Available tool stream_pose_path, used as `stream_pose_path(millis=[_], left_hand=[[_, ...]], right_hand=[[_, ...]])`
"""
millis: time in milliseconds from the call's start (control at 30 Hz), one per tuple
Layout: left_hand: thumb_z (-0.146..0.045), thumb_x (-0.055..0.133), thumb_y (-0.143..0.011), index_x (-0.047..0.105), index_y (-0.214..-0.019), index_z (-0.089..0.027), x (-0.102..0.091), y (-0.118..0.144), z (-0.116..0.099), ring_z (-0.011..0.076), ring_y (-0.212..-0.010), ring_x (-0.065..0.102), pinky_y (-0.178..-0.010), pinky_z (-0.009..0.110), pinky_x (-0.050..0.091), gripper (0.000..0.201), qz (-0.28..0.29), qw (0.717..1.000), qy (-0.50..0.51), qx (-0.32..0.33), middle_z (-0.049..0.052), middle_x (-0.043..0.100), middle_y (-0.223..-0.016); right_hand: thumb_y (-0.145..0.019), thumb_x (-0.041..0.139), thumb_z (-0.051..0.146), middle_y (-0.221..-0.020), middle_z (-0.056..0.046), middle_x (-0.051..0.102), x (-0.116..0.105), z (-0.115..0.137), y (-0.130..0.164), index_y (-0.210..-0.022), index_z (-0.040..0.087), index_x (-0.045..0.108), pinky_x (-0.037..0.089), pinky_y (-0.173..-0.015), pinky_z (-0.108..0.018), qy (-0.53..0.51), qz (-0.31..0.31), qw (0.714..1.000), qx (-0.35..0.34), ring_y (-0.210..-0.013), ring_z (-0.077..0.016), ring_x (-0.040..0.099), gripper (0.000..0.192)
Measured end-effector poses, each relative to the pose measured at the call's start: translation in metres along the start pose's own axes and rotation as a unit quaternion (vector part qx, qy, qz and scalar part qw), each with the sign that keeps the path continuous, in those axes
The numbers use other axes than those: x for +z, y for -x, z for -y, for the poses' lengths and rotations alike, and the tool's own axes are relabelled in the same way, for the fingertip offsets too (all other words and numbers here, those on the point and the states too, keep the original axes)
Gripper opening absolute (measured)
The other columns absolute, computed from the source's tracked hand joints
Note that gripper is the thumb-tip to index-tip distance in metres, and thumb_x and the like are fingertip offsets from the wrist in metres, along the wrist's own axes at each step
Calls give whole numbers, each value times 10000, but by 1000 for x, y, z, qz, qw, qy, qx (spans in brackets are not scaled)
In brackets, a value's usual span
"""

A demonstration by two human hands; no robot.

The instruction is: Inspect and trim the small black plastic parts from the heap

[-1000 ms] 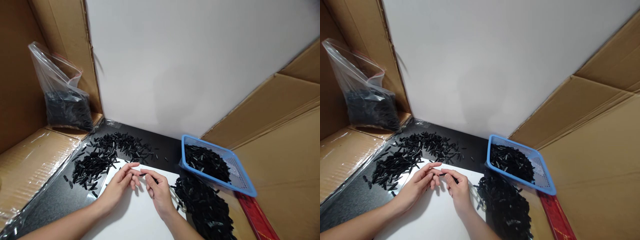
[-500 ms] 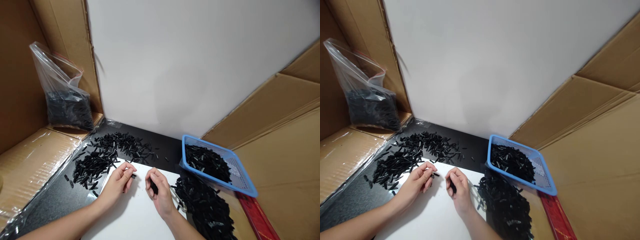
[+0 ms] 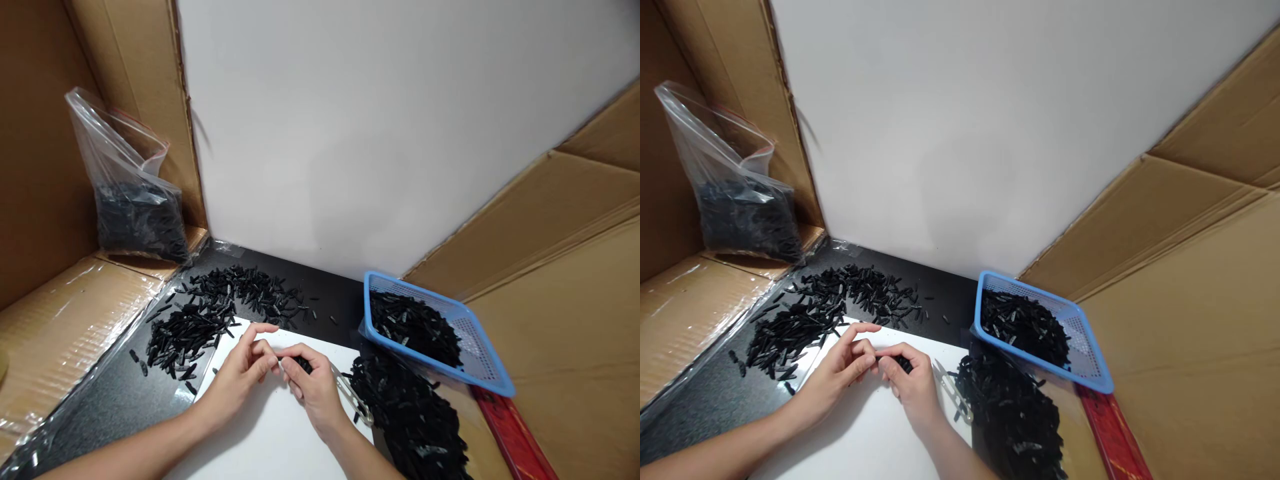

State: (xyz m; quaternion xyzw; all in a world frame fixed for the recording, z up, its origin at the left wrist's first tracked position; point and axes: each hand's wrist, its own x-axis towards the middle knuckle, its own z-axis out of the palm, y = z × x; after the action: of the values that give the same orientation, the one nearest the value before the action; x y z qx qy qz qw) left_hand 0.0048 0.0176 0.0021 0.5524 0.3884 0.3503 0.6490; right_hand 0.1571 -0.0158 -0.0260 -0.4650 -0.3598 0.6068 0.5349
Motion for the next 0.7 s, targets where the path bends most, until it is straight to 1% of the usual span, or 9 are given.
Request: stream_pose_path(millis=[100,167,233,333,433,500,567,633,700], left_hand=[[-352,492,-919,564,-1052,-236,-8,-4,-5,172,-675,509,-640,284,367,191,-2,988,-148,35,-10,589,-728],[-275,506,-899,624,-886,-232,-14,-7,-5,201,-753,511,-679,306,363,126,-11,948,-304,93,16,593,-787],[-196,512,-870,643,-853,-235,-19,-9,-3,224,-792,493,-683,321,346,138,-20,892,-430,139,33,588,-832],[-150,503,-866,635,-870,-231,-20,-9,4,224,-791,471,-685,330,332,155,-21,830,-534,159,35,575,-859],[-123,484,-873,614,-833,-219,-18,-9,9,215,-779,456,-679,330,317,166,-11,804,-574,157,31,567,-857],[-112,473,-877,602,-801,-213,-16,-9,10,212,-772,447,-669,328,305,180,-10,803,-575,159,29,565,-848],[-116,468,-879,594,-784,-215,-15,-9,9,211,-771,445,-664,325,302,186,-15,816,-554,167,25,566,-840],[-134,456,-883,582,-777,-220,-14,-8,6,211,-783,458,-679,322,321,186,-21,845,-504,176,25,576,-839],[-170,441,-896,564,-786,-222,-13,-8,1,204,-777,486,-683,311,352,173,-21,892,-421,163,26,591,-829]], right_hand=[[-726,759,443,-536,38,531,-1,-1,-1,-812,160,704,149,-345,-176,-20,-18,1000,0,-371,-36,287,301],[-718,760,455,-540,35,538,-1,0,-2,-806,158,692,138,-345,-173,-31,-28,999,4,-368,-33,283,317],[-710,763,460,-537,36,538,-1,1,-2,-795,157,683,130,-345,-173,-39,-35,999,8,-366,-32,279,325],[-703,767,453,-535,39,534,0,2,-1,-815,156,691,130,-347,-174,-39,-36,999,9,-367,-33,282,326],[-703,766,444,-533,42,526,0,2,-1,-837,155,703,138,-349,-175,-34,-32,999,11,-371,-35,288,325],[-706,764,436,-526,46,520,0,3,-1,-838,155,703,143,-352,-176,-35,-33,999,13,-371,-35,289,316],[-710,763,427,-520,49,515,0,3,-2,-841,157,701,147,-360,-176,-44,-35,998,16,-370,-35,288,306],[-703,768,424,-517,52,515,0,3,-2,-832,159,695,147,-368,-177,-59,-39,997,16,-367,-32,282,303],[-688,779,425,-514,53,519,0,4,-2,-810,160,686,148,-372,-176,-73,-43,996,17,-364,-29,275,307]])
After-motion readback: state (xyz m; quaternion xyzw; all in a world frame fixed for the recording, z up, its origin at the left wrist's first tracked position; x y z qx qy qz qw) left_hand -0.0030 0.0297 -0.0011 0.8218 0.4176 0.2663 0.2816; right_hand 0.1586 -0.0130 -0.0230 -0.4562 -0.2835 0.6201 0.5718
